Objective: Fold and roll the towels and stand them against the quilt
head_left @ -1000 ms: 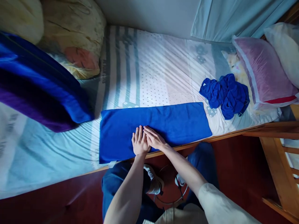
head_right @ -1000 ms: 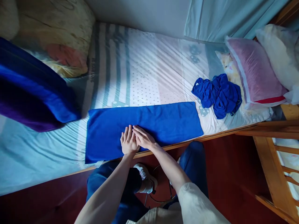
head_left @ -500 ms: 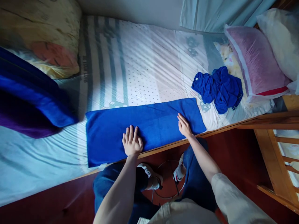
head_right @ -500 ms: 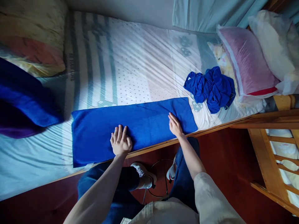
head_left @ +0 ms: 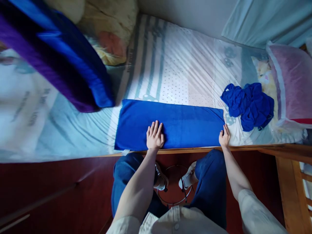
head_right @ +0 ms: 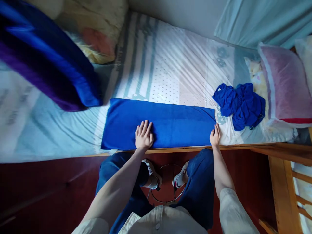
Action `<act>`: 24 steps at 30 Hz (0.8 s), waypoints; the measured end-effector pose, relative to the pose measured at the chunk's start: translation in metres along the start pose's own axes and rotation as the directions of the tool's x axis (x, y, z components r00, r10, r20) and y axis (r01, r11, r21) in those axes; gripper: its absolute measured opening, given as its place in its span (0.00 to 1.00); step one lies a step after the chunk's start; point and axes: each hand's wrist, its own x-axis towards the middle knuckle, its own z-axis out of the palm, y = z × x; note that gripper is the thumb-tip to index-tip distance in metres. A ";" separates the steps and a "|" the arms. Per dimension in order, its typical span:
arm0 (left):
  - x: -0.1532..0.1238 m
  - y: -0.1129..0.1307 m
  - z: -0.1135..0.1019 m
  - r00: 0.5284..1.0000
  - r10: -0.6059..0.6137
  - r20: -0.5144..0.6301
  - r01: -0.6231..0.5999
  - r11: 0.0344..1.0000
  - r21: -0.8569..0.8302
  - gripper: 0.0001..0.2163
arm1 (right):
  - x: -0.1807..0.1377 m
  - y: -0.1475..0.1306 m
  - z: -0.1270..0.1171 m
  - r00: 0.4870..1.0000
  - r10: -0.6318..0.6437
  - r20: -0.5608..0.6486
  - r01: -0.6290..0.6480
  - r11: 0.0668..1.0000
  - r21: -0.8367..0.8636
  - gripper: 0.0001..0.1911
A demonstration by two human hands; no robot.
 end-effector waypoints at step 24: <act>0.005 -0.003 0.007 0.988 0.053 -0.147 -0.062 0.996 -0.057 0.28 | -0.079 -0.246 0.166 0.876 -0.478 -0.067 0.482 0.866 0.133 0.28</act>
